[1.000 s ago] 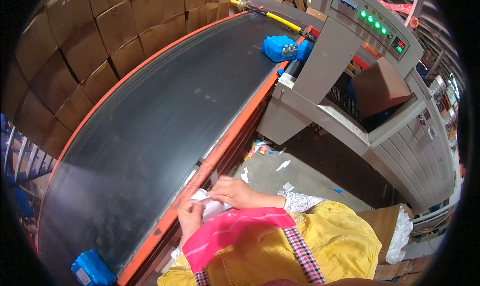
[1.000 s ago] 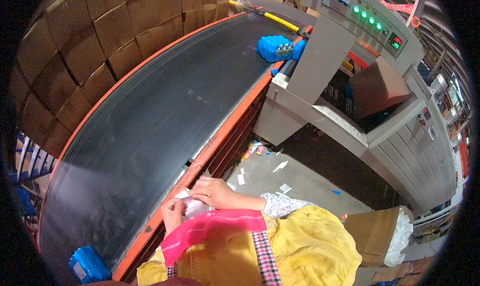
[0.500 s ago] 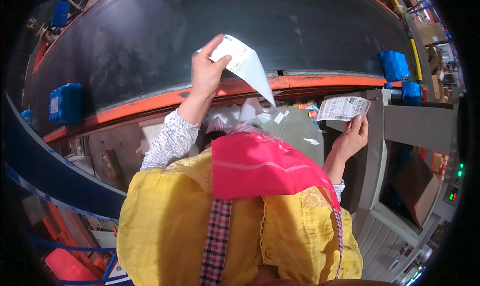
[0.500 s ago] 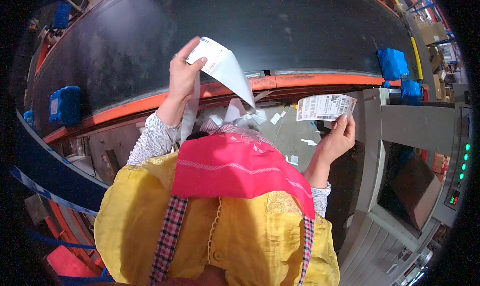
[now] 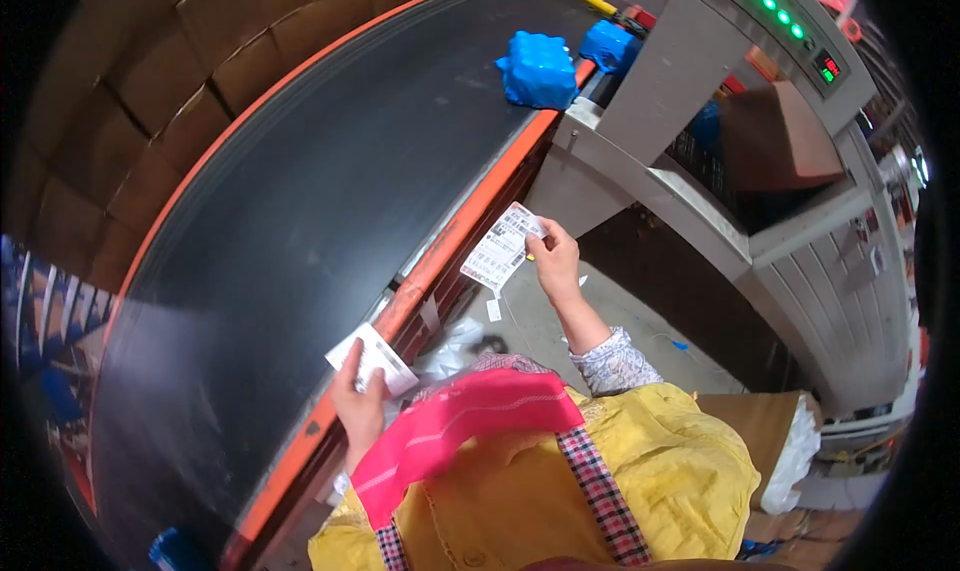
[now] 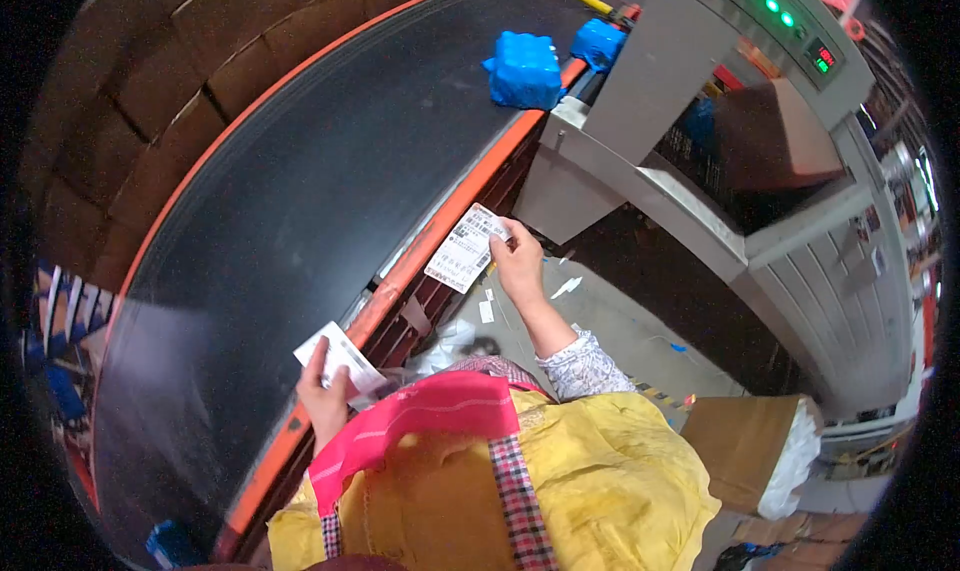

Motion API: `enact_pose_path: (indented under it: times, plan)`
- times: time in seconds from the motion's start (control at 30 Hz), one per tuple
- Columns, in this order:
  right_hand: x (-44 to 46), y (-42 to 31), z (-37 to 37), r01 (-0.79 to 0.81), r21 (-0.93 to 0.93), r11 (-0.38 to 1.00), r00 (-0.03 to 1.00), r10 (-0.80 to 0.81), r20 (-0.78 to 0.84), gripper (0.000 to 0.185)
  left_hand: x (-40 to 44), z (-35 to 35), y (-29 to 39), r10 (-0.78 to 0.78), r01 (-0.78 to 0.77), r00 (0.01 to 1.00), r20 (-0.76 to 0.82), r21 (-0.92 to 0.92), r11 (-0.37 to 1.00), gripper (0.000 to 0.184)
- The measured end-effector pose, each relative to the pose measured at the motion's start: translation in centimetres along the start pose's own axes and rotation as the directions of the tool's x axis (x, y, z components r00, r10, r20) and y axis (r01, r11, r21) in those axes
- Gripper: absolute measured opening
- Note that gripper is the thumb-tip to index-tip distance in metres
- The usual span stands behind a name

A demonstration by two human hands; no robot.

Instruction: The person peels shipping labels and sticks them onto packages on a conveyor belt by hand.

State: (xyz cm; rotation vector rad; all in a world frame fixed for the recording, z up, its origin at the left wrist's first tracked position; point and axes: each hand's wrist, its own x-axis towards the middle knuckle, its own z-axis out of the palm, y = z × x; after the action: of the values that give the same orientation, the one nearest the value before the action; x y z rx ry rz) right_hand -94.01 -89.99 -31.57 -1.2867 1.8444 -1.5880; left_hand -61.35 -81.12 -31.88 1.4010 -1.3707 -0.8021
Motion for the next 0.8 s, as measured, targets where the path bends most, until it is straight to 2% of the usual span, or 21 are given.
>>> enact_pose_path:
  times: [0.03, 0.13, 0.17, 0.2, 0.27, 0.43, 0.53, 0.67, 0.7, 0.8]
  plan:
    - [0.5, 0.5, 0.0, 0.024, -0.040, 0.999, 1.000, -0.024, -0.001, 0.026, -0.5, 0.6, 0.1, -0.095, 0.097, 0.994, 0.056, -0.027, 0.995, 0.047]
    - [1.5, 0.4, -0.5, -0.047, -0.087, 0.995, 0.999, 0.046, -0.020, 0.027, -1.6, 2.3, -1.0, -0.293, 0.327, 0.936, 0.196, -0.174, 0.929, 0.046]
    - [1.8, 0.0, -0.8, -0.104, -0.049, 0.993, 0.995, 0.103, -0.017, 0.028, -1.9, 2.8, -0.9, -0.301, 0.352, 0.929, 0.215, -0.261, 0.899, 0.041]
    - [3.4, 0.0, -1.3, -0.092, -0.059, 0.994, 0.995, 0.090, -0.034, 0.028, -1.0, 2.9, 1.6, -0.325, 0.379, 0.918, 0.227, -0.265, 0.887, 0.040]
    - [5.3, 2.2, -1.4, -0.018, -0.106, 0.994, 0.998, 0.011, -0.063, 0.029, -0.5, 3.3, 1.9, -0.352, 0.418, 0.904, 0.244, -0.326, 0.848, 0.038]
    - [7.7, 3.8, -0.7, -0.041, -0.110, 0.993, 0.997, 0.035, -0.062, 0.031, -0.2, 3.9, 1.8, -0.380, 0.427, 0.904, 0.197, -0.334, 0.841, 0.036]
    - [9.1, 3.6, -0.4, -0.017, -0.183, 0.983, 0.997, 0.003, -0.076, 0.032, -0.3, 4.0, 1.5, -0.418, 0.449, 0.893, 0.164, -0.324, 0.833, 0.036]
    - [13.4, 4.5, 0.5, -0.060, -0.142, 0.988, 0.995, 0.048, -0.086, 0.034, 0.1, 4.5, 2.0, -0.450, 0.466, 0.884, 0.131, -0.335, 0.819, 0.035]
    - [14.8, 4.6, 0.9, -0.013, -0.138, 0.990, 0.993, -0.003, -0.114, 0.034, 0.2, 4.7, 2.1, -0.453, 0.466, 0.883, 0.120, -0.338, 0.818, 0.034]
    - [20.0, 6.3, 2.6, -0.051, -0.064, 0.997, 0.982, 0.038, -0.185, 0.037, 0.1, 4.8, 1.4, -0.443, 0.449, 0.891, 0.097, -0.323, 0.833, 0.034]
